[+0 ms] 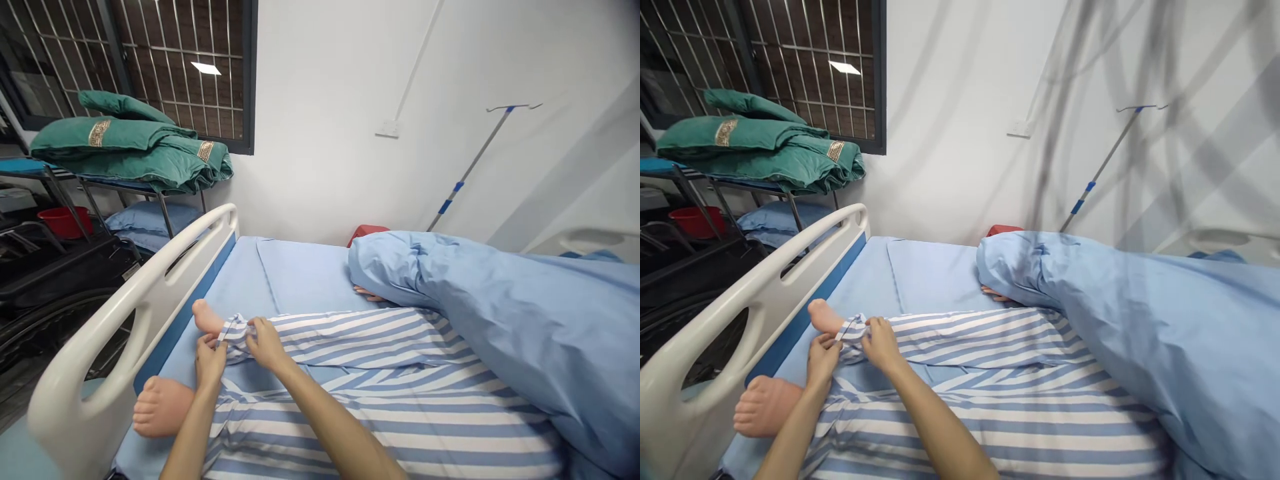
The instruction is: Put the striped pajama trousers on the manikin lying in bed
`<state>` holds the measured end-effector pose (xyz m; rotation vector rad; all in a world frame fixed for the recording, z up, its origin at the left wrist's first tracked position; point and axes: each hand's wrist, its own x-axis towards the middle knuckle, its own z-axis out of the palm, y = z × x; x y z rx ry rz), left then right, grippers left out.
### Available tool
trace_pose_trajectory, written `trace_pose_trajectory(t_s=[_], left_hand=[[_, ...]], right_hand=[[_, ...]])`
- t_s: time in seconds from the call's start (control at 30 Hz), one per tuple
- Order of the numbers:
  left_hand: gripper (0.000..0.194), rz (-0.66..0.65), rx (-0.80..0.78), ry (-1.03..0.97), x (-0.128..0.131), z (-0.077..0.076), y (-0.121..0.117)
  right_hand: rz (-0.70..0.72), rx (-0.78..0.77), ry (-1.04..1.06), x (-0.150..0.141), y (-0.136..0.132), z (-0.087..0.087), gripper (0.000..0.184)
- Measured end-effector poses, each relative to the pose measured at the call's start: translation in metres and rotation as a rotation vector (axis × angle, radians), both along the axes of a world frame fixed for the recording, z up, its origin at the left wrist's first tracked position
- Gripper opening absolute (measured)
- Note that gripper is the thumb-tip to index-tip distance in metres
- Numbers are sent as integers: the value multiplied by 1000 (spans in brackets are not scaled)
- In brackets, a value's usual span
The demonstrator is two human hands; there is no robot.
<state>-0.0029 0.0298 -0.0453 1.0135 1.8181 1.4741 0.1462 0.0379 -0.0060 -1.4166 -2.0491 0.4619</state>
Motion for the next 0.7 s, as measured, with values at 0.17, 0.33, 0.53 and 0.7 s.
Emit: trace_pose_trajectory(t_s=[0.17, 0.33, 0.53, 0.7], left_hand=[[41, -50, 145, -162, 3, 35, -64], [31, 186, 75, -249, -28, 28, -144], [41, 240, -27, -484, -55, -17, -164], [21, 49, -134, -515, -47, -19, -149]], right_hand=[[211, -12, -27, -7, -68, 4, 43], [314, 22, -123, -49, -97, 16, 70], [211, -194, -214, -97, -110, 4, 79], [234, -171, -204, -92, -119, 19, 68]])
